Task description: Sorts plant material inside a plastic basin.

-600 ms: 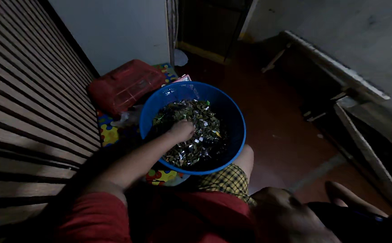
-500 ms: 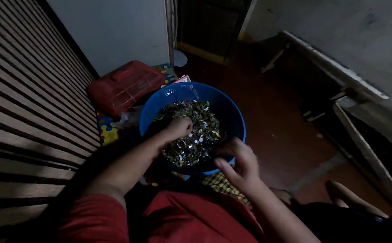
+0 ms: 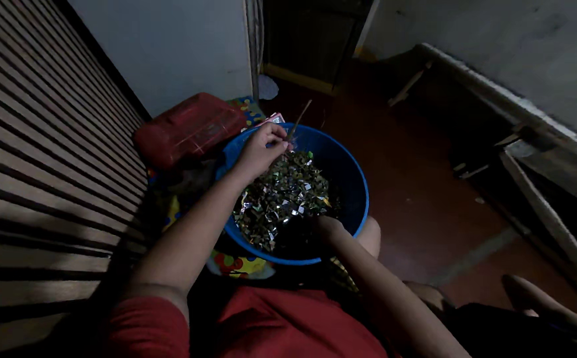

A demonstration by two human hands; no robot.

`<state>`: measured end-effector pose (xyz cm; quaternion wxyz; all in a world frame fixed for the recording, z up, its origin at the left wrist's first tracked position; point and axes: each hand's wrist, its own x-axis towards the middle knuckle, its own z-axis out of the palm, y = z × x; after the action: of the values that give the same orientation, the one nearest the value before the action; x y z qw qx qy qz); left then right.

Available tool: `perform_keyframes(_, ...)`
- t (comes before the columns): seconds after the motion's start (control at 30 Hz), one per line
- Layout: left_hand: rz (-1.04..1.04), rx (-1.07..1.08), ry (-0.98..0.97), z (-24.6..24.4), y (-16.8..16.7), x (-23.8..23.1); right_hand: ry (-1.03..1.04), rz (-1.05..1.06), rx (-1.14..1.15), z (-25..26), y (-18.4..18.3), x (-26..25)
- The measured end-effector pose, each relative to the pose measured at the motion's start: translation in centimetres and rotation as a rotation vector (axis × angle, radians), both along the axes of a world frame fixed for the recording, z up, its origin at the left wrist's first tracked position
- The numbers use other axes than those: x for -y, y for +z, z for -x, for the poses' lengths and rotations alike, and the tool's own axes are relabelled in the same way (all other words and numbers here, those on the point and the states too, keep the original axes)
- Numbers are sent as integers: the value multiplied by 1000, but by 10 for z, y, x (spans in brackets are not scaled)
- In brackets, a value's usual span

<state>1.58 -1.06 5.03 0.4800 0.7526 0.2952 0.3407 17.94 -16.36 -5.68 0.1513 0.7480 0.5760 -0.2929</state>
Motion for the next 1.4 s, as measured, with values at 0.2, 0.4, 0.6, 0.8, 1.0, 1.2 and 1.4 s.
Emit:
perform_keyframes(0.2, 42, 97, 17, -1, 2, 3, 23, -193, -17, -13, 20, 15)
perform_keyframes(0.4, 23, -393, -42, -8, -30, -11, -42, -338, -236, -42, 36, 24)
perform_keyframes(0.6, -74, -597, -5, -12, -49, -5, -324, -631, -685, -49, 28, 23)
perform_keyframes(0.8, 240, -287, -196, -29, -65, 61, -375, -1011, -814, -17, 10, 4)
perform_keyframes(1.0, 519, -18, -129, -34, -75, 91, -216, -1195, -727, -12, -3, 13)
perform_keyframes(1.2, 333, 149, -199, -33, -92, 88, -247, -1203, -830, -6, -2, 20)
perform_keyframes(1.4, 323, 245, 28, -34, -92, 76, -23, -1315, -396, 5, 11, 13)
